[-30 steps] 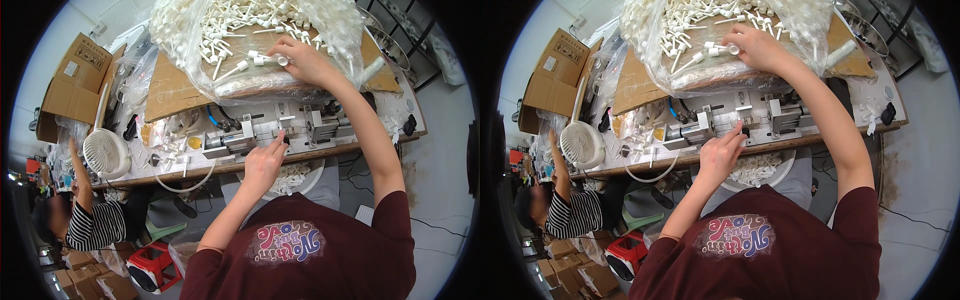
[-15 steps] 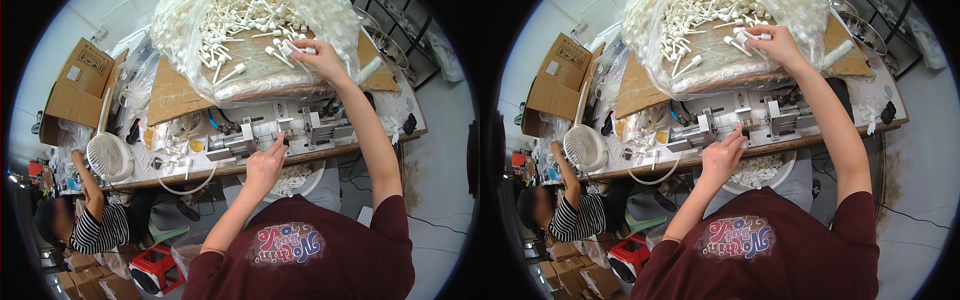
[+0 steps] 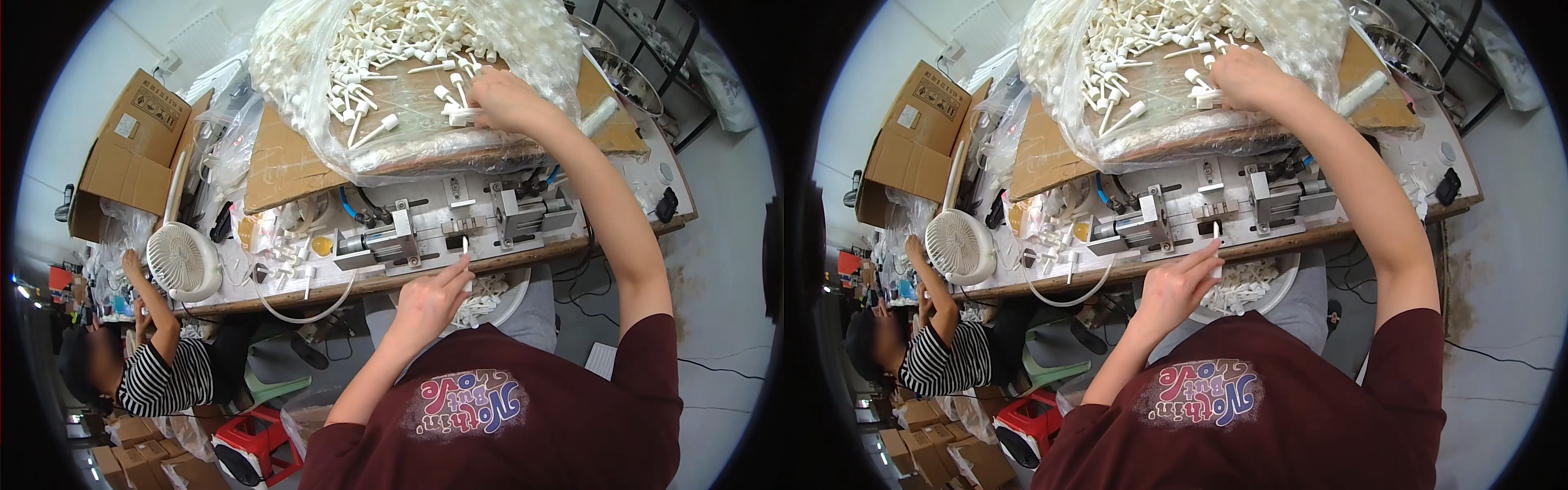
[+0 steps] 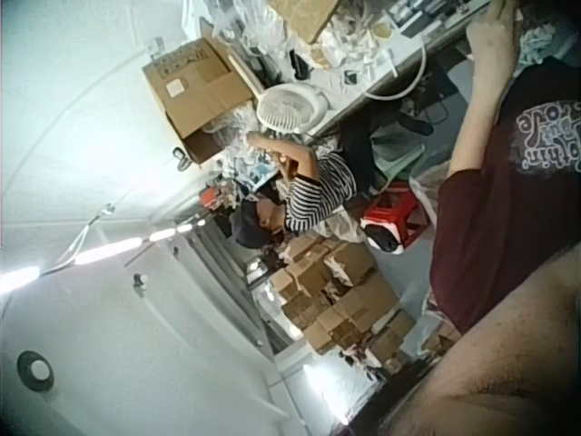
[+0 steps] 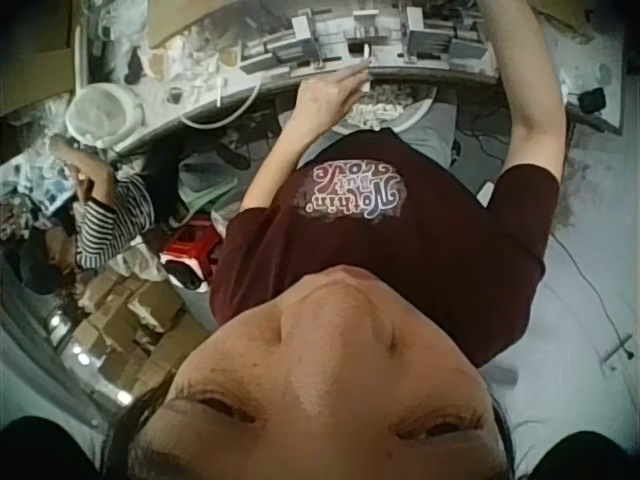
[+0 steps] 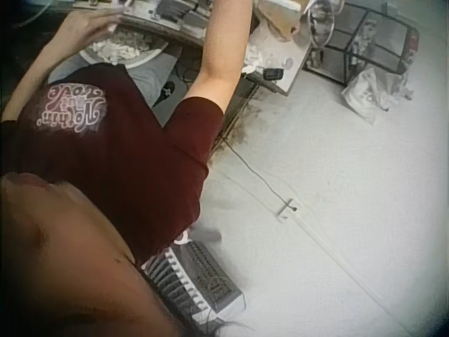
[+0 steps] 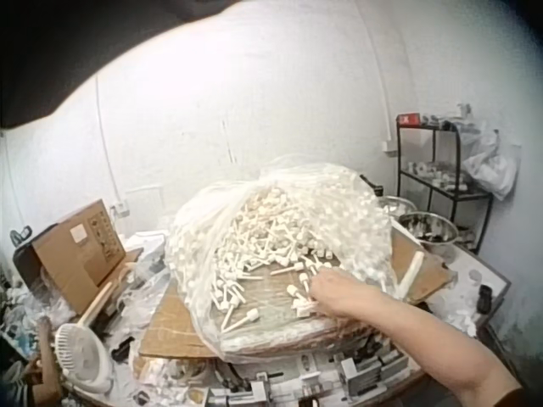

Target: Assembling small white plastic components using a pneumatic assembly machine.

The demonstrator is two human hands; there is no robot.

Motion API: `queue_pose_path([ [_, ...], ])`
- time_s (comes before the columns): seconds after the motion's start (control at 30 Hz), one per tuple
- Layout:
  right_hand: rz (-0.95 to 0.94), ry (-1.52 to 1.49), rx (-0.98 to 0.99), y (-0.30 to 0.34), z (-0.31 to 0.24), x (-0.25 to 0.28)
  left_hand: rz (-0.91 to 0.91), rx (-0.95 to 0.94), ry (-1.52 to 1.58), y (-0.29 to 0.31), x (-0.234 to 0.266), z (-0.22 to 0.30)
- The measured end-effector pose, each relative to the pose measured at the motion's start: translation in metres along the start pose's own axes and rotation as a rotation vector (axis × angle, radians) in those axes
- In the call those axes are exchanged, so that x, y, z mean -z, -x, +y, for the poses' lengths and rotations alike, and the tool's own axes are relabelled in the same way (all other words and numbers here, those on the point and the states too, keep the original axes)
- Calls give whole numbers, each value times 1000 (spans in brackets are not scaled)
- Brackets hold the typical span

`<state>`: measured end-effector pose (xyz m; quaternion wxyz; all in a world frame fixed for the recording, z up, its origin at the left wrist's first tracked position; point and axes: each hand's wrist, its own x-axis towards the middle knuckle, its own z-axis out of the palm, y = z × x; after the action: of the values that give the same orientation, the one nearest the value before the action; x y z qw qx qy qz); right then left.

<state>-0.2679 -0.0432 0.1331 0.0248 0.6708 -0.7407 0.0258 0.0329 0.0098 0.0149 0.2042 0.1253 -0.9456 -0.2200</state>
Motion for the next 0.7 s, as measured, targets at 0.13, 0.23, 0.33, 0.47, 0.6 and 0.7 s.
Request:
queue_pose_path([
  [0.13,-10,-68,1,4,1,-4,-61,-34,37,10,-3,-3],
  [0.23,113,-152,61,14,3,-11,-75,-4,104,7,9,-2],
  [0.33,418,-178,99,30,-1,-20,7,162,353,-9,27,4],
  [0.47,768,-71,388,64,-31,-25,293,339,873,-35,37,1],
  [0.6,800,-1,535,113,-71,-33,262,304,1050,-45,50,1],
  [0.7,799,-61,493,133,-78,-49,164,278,882,-40,48,5],
])
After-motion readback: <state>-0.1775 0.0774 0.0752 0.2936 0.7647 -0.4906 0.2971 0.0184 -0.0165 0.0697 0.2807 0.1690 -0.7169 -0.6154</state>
